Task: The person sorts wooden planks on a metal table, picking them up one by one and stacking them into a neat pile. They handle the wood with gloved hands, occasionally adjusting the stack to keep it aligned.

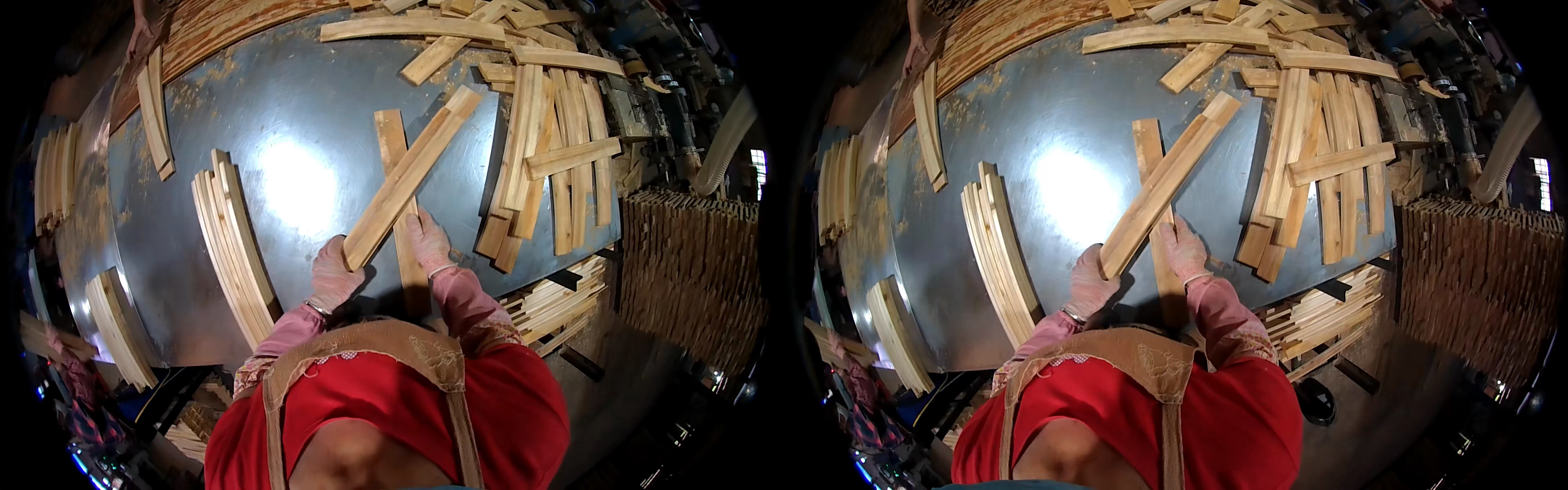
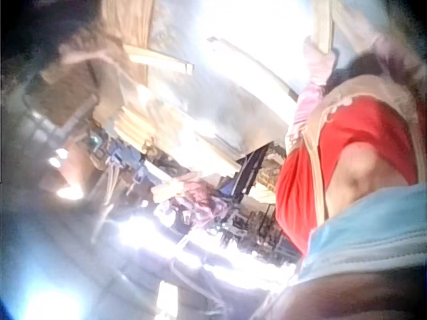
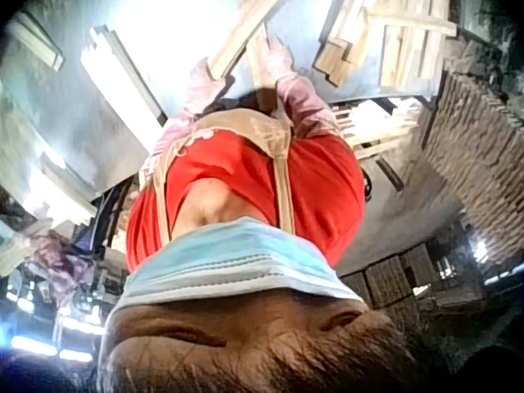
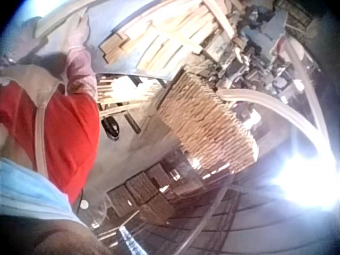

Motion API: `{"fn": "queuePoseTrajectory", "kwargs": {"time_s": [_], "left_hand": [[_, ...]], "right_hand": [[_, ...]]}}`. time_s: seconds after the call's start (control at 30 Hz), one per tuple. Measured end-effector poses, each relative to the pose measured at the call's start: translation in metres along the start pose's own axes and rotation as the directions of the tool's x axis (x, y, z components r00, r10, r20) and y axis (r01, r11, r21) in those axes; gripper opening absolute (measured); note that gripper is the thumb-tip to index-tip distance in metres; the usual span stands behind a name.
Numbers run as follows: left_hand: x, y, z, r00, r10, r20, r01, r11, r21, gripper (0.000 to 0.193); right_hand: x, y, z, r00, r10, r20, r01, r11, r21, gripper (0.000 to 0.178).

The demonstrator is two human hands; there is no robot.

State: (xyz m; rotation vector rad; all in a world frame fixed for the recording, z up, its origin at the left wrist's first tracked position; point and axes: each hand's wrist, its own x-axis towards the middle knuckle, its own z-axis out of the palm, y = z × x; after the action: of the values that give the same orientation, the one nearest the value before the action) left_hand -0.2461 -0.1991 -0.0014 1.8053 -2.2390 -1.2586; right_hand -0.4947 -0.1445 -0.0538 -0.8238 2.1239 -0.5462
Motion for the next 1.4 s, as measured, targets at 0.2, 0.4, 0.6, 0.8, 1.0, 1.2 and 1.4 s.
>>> {"fn": "queuePoseTrajectory", "kwargs": {"time_s": [0.2, 0.4, 0.6, 0.8, 1.0, 1.2, 1.4], "left_hand": [[-0.012, -0.026, -0.042, 0.974, -0.147, -0.170, 0.103, 0.964, -0.245, 0.056], [0.101, -0.009, -0.132, 0.908, -0.189, -0.373, 0.055, 0.938, -0.341, 0.060], [0.215, 0.109, -0.299, 0.785, -0.081, -0.614, -0.107, 0.959, -0.262, 0.067], [0.284, 0.082, -0.225, 0.710, 0.408, -0.573, -0.504, 0.863, -0.010, 0.077], [0.098, 0.046, -0.032, 0.963, 0.008, 0.270, 0.001, 0.999, -0.034, 0.083], [0.042, 0.035, -0.035, 0.966, -0.092, 0.243, 0.160, 0.947, -0.277, 0.062], [-0.068, -0.012, -0.061, 0.954, -0.300, 0.018, 0.293, 0.919, -0.264, 0.056]], "right_hand": [[-0.004, -0.002, 0.016, 0.996, -0.063, -0.059, 0.056, 0.993, -0.103, 0.074], [-0.009, 0.002, 0.019, 0.972, -0.203, -0.121, 0.203, 0.979, -0.013, 0.066], [-0.007, 0.000, 0.017, 0.982, -0.159, -0.098, 0.147, 0.982, -0.119, 0.067], [-0.004, 0.002, 0.013, 0.988, -0.124, -0.091, 0.117, 0.991, -0.071, 0.066], [0.007, 0.000, 0.021, 0.984, -0.176, -0.020, 0.176, 0.984, -0.024, 0.062], [0.004, -0.020, 0.027, 0.986, -0.167, -0.003, 0.166, 0.985, -0.047, 0.057], [0.022, 0.011, 0.038, 0.993, -0.115, 0.012, 0.112, 0.984, 0.137, 0.052]]}}
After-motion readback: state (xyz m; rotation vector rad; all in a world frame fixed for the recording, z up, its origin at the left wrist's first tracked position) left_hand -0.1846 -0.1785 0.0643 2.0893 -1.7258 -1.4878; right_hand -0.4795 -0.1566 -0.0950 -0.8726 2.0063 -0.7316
